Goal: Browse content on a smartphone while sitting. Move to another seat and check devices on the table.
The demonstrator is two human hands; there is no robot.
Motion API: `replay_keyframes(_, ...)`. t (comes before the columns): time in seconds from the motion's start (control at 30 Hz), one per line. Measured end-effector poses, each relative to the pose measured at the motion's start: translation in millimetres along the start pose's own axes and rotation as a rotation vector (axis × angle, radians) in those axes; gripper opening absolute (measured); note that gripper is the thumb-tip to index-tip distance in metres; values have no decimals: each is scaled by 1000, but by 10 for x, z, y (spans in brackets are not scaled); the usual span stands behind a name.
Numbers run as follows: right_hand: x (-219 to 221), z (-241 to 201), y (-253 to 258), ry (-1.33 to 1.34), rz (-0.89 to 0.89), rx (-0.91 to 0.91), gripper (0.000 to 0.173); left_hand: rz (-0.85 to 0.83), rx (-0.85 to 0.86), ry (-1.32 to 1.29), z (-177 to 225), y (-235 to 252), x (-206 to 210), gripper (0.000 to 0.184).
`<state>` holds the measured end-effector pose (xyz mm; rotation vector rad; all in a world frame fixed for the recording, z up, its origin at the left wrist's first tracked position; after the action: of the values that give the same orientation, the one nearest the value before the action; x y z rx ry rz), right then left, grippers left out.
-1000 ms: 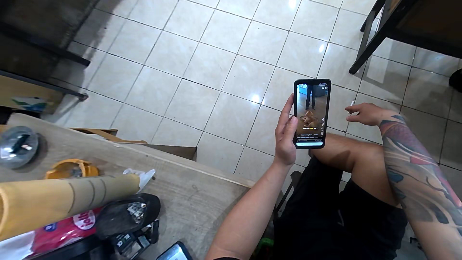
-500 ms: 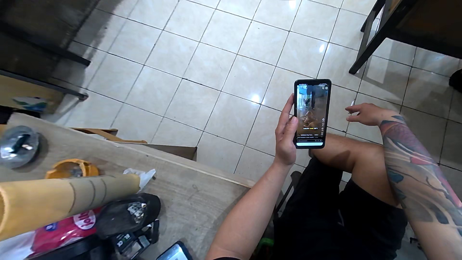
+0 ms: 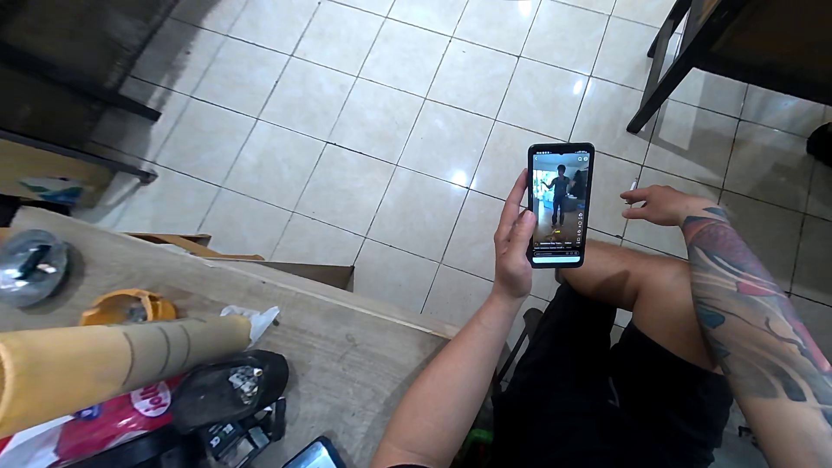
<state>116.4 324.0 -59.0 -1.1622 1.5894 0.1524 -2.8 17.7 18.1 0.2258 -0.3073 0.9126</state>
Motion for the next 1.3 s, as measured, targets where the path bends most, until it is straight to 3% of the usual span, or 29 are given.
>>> replay_keyframes(0.97,28,107,35,17,50,11,54,-18,2,-32,-105,120,10,57)
replay_keyframes(1.3,125,167,158,-24,-39,-20,57,-5,17,14,-141,120,-43,58)
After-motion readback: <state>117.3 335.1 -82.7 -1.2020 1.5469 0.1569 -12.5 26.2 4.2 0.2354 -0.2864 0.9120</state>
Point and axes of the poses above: each hand's wrist, its own y-axis towards the middle knuckle, its own x-axis out of the palm, z = x × y, the point moved 3 cm from there along y, towards the middle knuckle, and after that the axes turned 14 degrees about z, right-handed, at the moved point
